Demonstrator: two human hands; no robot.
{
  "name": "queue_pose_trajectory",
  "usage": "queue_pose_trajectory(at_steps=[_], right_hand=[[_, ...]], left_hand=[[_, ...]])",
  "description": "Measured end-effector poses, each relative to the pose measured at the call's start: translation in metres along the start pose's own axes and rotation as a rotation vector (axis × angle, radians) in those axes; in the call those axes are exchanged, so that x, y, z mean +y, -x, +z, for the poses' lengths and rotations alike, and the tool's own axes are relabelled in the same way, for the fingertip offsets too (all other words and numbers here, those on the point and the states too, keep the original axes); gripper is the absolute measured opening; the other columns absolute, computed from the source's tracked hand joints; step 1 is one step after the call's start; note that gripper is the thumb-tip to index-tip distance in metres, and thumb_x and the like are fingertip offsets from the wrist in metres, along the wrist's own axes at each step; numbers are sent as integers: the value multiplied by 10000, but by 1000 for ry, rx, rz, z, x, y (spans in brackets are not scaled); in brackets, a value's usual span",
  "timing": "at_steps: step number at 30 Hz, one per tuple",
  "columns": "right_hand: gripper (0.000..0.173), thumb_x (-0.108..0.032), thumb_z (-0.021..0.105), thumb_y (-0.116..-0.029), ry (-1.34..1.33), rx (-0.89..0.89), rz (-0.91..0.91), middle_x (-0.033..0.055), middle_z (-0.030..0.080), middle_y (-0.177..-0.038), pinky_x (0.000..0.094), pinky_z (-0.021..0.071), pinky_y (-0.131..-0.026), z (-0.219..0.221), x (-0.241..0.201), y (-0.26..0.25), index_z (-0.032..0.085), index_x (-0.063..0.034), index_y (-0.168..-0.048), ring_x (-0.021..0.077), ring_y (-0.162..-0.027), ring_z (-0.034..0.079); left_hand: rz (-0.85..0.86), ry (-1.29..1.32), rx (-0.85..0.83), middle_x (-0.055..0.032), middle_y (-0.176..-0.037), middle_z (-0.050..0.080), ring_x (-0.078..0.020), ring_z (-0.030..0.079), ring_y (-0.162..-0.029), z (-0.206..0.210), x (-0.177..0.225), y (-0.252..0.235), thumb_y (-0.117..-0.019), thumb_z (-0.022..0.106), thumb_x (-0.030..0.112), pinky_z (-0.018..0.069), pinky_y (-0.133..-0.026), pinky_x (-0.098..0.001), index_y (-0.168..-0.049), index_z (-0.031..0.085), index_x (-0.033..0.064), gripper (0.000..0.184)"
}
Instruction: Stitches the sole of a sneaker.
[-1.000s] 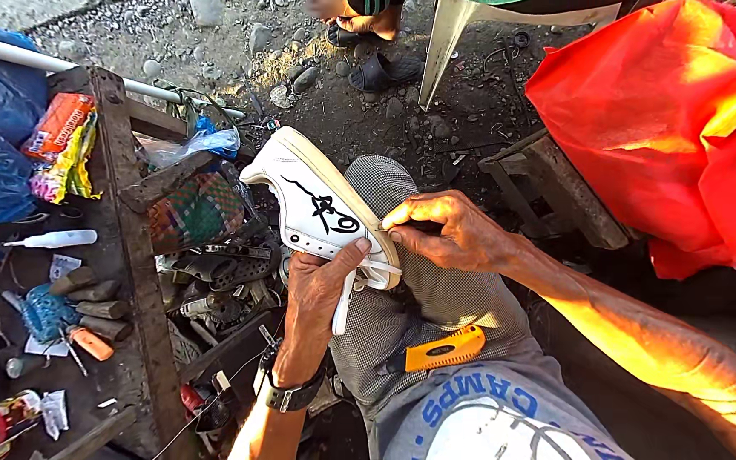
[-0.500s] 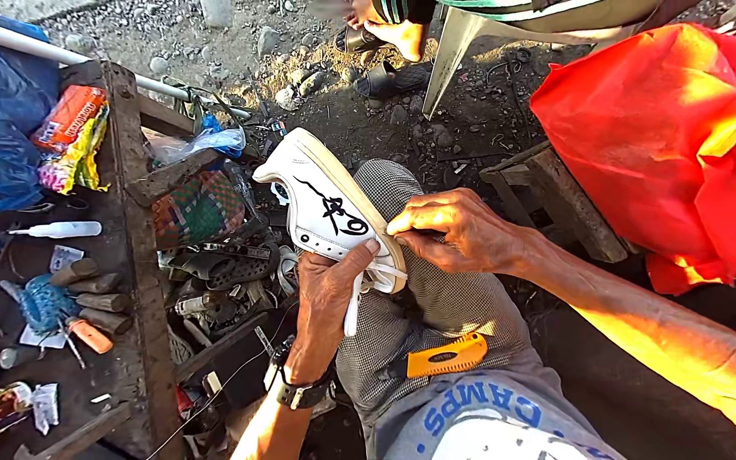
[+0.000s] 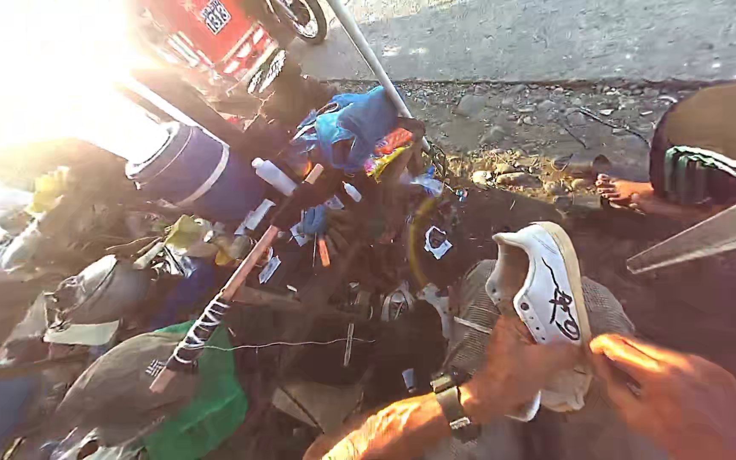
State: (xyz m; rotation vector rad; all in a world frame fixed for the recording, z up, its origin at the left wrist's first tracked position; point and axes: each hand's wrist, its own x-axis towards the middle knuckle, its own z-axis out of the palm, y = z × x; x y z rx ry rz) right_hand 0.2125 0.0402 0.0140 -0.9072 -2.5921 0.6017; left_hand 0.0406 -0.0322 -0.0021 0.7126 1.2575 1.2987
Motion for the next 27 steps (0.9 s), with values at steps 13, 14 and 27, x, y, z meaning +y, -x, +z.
queue_pose_trajectory(at_steps=[13, 14, 27], right_hand=[[196, -144, 634, -970, -47, -259, -47, 219, 733, -889, 615, 560, -644, -37, 10, -12, 733, 24, -985, 411, -755, 722], [199, -153, 635, -972, -40, -267, -54, 216, 733, -886, 613, 561, -645, -37, 12, -13, 733, 19, -981, 407, -753, 722], [224, -175, 616, -1001, 69, -224, -115, 205, 750, -964, 585, 589, -704, -36, 11, -10, 754, -2, -1035, 395, -853, 744]], left_hand=[[215, -771, -565, -119, -911, 736, -194, 694, -867, -73, 47, -34, -949, 722, 235, 547, -840, -446, -983, 751, -5, 244], [242, -771, -574, -117, -909, 742, -192, 696, -865, -76, 46, -36, -949, 719, 210, 546, -841, -444, -986, 759, -1, 218], [195, 552, -703, 30, -1026, 713, -91, 682, -866, -93, 39, -20, -942, 691, 323, 567, -732, -249, -858, 714, 279, 97]])
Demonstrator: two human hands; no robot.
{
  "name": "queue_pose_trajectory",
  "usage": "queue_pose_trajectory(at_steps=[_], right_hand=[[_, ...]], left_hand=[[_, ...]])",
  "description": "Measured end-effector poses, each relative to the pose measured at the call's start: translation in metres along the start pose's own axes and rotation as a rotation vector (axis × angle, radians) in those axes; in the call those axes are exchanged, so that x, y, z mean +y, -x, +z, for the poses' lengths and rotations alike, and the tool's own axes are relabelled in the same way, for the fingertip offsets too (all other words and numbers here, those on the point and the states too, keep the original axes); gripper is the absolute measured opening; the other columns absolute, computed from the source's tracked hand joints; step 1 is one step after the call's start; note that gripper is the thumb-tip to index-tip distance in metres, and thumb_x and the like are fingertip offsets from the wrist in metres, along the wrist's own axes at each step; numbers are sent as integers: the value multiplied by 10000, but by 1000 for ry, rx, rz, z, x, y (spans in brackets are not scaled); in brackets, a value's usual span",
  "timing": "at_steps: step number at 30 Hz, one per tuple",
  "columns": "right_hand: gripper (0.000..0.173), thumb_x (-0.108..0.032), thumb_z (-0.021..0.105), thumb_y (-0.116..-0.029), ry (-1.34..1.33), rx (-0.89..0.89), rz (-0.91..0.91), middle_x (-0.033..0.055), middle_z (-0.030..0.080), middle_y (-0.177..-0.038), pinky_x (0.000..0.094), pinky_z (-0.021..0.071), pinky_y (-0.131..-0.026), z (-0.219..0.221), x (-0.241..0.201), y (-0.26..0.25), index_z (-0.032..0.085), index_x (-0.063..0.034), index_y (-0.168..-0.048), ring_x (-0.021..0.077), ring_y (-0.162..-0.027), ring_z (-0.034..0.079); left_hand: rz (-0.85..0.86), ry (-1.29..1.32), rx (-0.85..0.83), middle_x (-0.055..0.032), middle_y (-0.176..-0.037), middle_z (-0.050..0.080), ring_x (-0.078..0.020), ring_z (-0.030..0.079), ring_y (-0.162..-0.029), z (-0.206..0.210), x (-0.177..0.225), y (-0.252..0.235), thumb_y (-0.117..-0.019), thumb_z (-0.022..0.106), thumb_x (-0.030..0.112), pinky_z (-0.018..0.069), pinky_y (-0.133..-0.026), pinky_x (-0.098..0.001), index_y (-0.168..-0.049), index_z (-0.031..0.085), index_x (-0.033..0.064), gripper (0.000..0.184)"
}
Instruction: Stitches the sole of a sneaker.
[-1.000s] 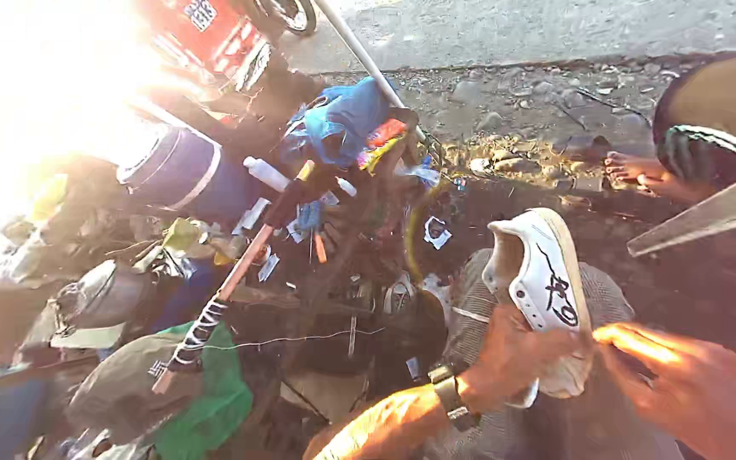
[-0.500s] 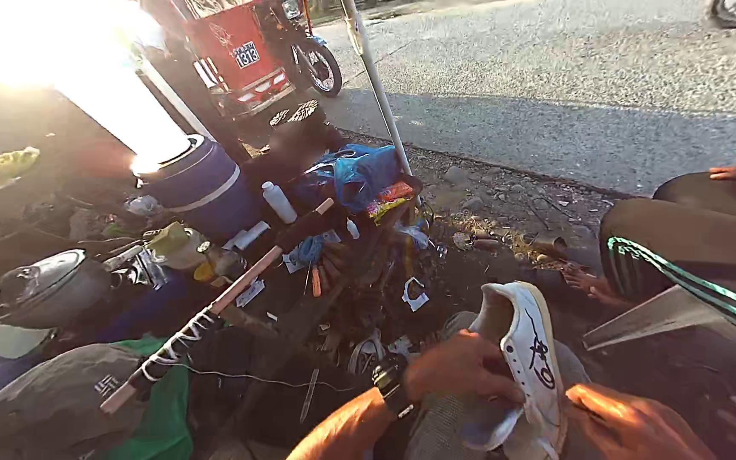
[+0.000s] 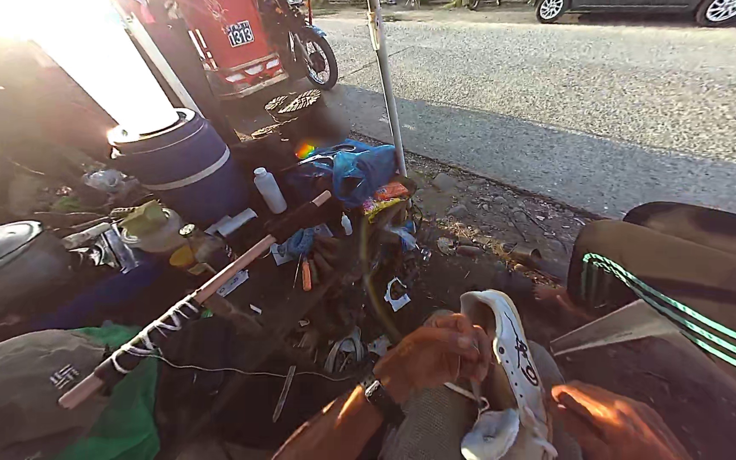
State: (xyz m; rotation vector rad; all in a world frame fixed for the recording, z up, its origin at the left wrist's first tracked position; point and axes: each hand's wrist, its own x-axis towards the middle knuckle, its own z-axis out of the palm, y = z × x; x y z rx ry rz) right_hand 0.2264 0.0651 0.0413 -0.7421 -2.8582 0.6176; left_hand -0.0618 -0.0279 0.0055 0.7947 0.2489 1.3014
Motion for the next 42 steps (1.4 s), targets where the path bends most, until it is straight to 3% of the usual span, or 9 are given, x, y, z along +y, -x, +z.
queue_pose_trajectory(at_steps=[2, 4, 7, 9, 13, 16, 21, 29, 42], right_hand=[[220, -192, 626, -1002, -9, 7, 8, 191, 753, -965, 577, 593, -715, 2, 1, 1, 759, -20, -1038, 377, -860, 746], [208, -164, 637, -985, -48, 17, 21, 201, 753, -970, 582, 591, -730, 4, 2, 2, 761, -5, -1035, 382, -861, 744], [213, -154, 631, -991, -70, 27, 23, 208, 750, -972, 550, 597, -733, 7, 3, 3, 751, 14, -1044, 371, -853, 744], [207, -142, 636, -983, -79, 51, 22, 211, 747, -951, 532, 599, -723, 8, 1, 2, 749, 26, -1028, 364, -831, 743], [228, -123, 619, -992, -148, 5, 81, 238, 743, -1007, 568, 584, -774, -4, -2, -1, 744, 58, -1052, 391, -873, 736], [251, -132, 602, -1000, -202, -125, 130, 251, 737, -1026, 613, 559, -806, -20, -2, -5, 738, 66, -1076, 413, -901, 725], [283, -203, 591, -1021, -226, -315, 144, 239, 733, -978, 632, 533, -806, -35, 6, -17, 741, 28, -1083, 412, -884, 711], [234, -268, 597, -979, -184, -282, 39, 124, 682, -778, 553, 523, -670, -12, 11, -26, 724, -76, -937, 303, -755, 682], [241, -211, 533, -1021, -115, -258, 96, 161, 647, -784, 546, 509, -662, -12, -10, -13, 659, -24, -934, 349, -764, 670]], left_hand=[[14, -88, 30, 14, -981, 729, -100, 691, -871, -12, -6, -3, -944, 686, 235, 571, -774, -272, -891, 747, 216, 83], [-17, -573, 83, -24, -904, 697, -98, 654, -849, -21, -8, -7, -935, 679, 97, 540, -791, -290, -880, 705, 59, 71], [-197, -1447, 58, -186, -941, 704, -303, 688, -923, -5, -24, -15, -916, 681, 88, 555, -843, -471, -912, 737, -37, 136], [-346, -1648, 72, -230, -1000, 702, -389, 691, -978, 11, -40, -22, -920, 664, 102, 541, -858, -566, -948, 701, -50, 159], [-47, -1420, 113, -183, -763, 684, -312, 689, -785, 11, -62, -26, -876, 723, 116, 541, -760, -494, -762, 696, -48, 202], [60, -1214, 140, -178, -768, 697, -268, 694, -795, 19, -72, -23, -853, 705, 33, 549, -771, -451, -746, 710, -60, 142], [-2, -1016, 334, -199, -780, 695, -232, 684, -770, 34, -90, -14, -886, 652, -9, 538, -758, -412, -814, 702, -117, 139], [-36, -751, 609, -19, -822, 740, -10, 686, -806, 39, -103, 5, -873, 660, -45, 575, -810, -234, -866, 745, -14, 91], [-57, -663, 502, 40, -774, 745, 0, 696, -734, 32, -101, 14, -852, 635, -109, 596, -740, -212, -863, 735, 30, 172]])
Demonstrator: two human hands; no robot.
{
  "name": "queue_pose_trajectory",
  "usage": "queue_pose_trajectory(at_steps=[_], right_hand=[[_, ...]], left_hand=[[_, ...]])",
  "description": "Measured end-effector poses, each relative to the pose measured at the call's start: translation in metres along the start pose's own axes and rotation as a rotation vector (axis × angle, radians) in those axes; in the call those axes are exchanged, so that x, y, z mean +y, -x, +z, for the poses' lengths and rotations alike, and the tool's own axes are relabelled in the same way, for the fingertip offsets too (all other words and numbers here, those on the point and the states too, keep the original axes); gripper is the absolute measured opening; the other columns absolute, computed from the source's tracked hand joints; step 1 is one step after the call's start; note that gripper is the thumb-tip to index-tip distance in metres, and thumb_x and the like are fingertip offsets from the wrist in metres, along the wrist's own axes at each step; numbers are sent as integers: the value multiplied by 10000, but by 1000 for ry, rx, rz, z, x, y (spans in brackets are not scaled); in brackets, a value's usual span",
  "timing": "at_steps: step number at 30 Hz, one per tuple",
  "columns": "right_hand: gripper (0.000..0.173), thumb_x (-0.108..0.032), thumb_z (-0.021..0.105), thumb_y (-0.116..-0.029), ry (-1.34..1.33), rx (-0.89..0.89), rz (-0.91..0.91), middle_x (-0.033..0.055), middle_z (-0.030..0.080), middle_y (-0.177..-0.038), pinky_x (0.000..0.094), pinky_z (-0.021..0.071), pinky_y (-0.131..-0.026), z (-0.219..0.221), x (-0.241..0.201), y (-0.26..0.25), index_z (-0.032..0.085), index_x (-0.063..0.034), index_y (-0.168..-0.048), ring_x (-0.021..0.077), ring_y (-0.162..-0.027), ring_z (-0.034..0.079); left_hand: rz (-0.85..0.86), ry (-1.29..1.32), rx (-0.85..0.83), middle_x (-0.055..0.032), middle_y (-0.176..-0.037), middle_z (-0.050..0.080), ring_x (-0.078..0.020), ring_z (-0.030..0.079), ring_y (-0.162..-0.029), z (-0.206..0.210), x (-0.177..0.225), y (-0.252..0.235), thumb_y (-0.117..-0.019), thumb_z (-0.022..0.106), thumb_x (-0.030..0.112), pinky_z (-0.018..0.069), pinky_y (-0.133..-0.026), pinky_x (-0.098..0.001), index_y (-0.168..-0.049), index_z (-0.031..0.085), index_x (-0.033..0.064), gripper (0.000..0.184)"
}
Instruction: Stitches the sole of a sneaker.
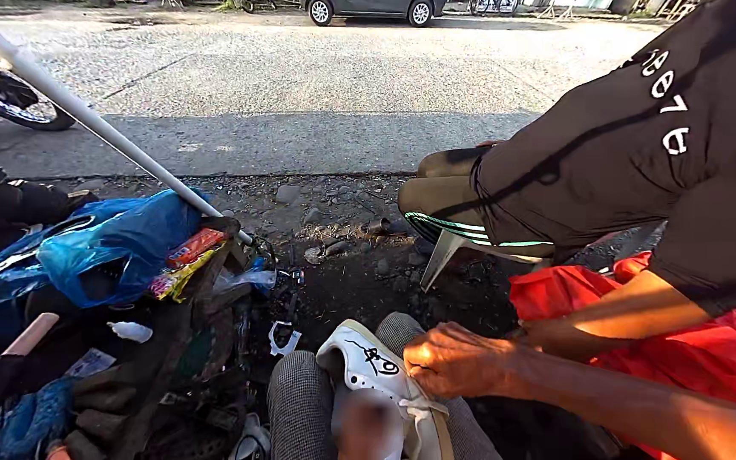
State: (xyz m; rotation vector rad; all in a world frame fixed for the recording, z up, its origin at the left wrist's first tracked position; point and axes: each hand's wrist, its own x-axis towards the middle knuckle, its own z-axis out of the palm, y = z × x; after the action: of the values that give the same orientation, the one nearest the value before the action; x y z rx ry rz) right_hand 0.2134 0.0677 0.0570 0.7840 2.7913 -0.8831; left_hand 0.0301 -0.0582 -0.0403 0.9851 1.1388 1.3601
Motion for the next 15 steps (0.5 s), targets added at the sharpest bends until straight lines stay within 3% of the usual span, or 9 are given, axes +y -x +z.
queue_pose_trajectory(at_steps=[5, 9, 12, 15], right_hand=[[171, -113, 547, -1033, 275, -76, -108, 202, 662, -940, 537, 546, -778, 1, -5, 2, 641, -8, -1129, 393, -912, 679], [210, -171, 499, -1066, 360, 7, -194, 189, 646, -891, 516, 542, -679, -1, 10, 2, 624, -6, -1030, 386, -841, 679], [247, -248, 534, -1040, 359, 126, -233, 142, 637, -781, 501, 533, -575, 11, 10, -5, 631, -39, -951, 344, -704, 676], [278, -337, 574, -1028, 332, 244, -141, 92, 639, -710, 491, 533, -593, 18, 10, 7, 672, -92, -942, 296, -657, 669]], left_hand=[[-51, -180, -58, 25, -746, 730, 6, 685, -709, -7, 7, -2, -851, 661, -44, 587, -717, -214, -851, 731, 29, 102], [-44, -36, -86, 24, -806, 751, -26, 710, -764, -6, 4, -12, -857, 650, -53, 605, -755, -238, -911, 736, 49, 144], [-34, 1, -44, 23, -866, 758, -39, 715, -822, -17, 1, -1, -858, 640, -65, 605, -798, -245, -973, 728, 51, 186], [-12, -11, -83, 127, -921, 767, 39, 704, -884, -16, 3, 1, -850, 579, -128, 590, -847, -198, -1005, 714, 124, 325]])
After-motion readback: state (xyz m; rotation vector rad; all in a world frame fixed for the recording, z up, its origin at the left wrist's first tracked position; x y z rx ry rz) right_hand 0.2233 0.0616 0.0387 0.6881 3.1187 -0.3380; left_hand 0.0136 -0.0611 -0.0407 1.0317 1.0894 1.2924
